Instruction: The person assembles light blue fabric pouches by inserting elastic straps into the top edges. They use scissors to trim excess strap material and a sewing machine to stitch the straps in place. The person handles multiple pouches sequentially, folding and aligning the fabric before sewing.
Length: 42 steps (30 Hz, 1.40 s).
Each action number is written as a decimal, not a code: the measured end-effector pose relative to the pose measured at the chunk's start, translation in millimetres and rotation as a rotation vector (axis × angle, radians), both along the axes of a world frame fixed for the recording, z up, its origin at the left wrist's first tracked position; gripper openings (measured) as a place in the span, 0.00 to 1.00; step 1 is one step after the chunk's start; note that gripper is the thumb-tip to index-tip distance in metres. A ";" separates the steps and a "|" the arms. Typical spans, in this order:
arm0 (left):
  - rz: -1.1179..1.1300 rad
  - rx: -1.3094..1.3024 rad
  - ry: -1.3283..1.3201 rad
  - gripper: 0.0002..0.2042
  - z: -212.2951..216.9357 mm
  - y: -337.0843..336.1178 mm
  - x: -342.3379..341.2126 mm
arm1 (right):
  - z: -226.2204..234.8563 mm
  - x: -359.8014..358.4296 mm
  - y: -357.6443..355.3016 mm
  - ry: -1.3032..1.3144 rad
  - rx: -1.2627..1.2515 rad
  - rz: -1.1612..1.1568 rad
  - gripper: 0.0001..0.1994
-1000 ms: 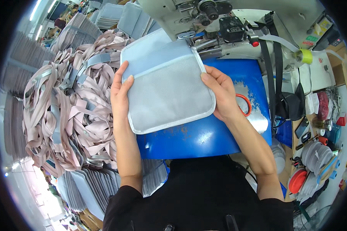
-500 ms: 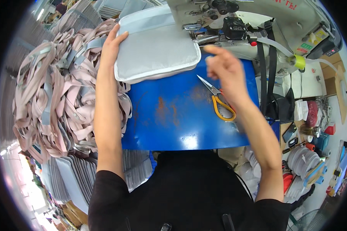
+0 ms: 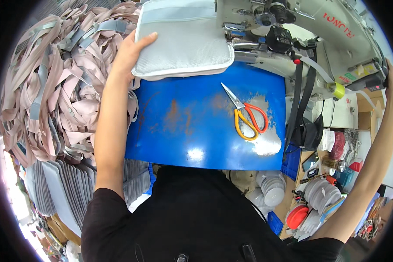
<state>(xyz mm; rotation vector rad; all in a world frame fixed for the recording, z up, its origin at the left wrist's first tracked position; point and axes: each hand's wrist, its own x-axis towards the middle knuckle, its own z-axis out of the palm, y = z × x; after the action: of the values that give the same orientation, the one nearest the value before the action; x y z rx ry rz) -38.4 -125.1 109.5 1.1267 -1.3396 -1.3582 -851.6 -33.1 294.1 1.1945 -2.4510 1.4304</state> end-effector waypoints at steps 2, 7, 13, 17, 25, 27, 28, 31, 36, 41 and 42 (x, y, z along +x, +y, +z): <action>0.044 -0.018 -0.066 0.27 -13.6 5.6 7.4 | -16.2 -20.0 19.5 -0.196 -0.151 0.308 0.26; 0.211 0.004 -0.173 0.25 -107.1 31.5 46.9 | -65.3 23.5 33.2 -0.288 -0.586 0.112 0.24; 0.271 -0.032 -0.274 0.23 -129.8 48.9 58.9 | -131.2 211.6 95.6 0.410 -0.521 -0.122 0.23; 0.264 -0.046 -0.195 0.24 -142.2 42.8 58.6 | -229.1 421.6 135.8 0.244 0.227 0.691 0.25; 0.256 0.000 -0.174 0.22 -130.7 46.6 55.3 | -241.3 444.9 107.5 -0.334 0.824 0.948 0.39; 0.244 -0.002 -0.181 0.23 -133.3 44.5 57.1 | -251.7 459.4 98.6 -0.472 0.654 0.977 0.38; 0.243 -0.002 -0.181 0.23 -134.8 44.3 58.5 | -244.8 475.2 91.1 -0.201 0.546 0.969 0.38; 0.244 0.055 -0.156 0.22 -124.5 45.5 53.1 | -231.9 502.1 62.8 -0.083 0.605 0.877 0.39; 0.264 0.120 -0.077 0.21 -102.5 52.6 51.0 | -249.0 511.3 41.1 -0.073 0.512 0.810 0.33; 0.233 -0.296 -0.299 0.17 5.2 137.5 2.7 | -264.6 463.7 93.4 0.230 0.499 0.712 0.28; 0.223 -0.463 -0.557 0.22 13.1 159.0 2.4 | -266.9 455.3 108.2 0.295 0.414 0.728 0.30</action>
<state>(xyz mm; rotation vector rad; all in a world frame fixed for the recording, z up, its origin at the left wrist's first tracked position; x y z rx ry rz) -36.1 33.8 122.7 1.3215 -1.7425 -0.5362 -396.4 75.1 27.3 2.3595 -2.2510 0.7238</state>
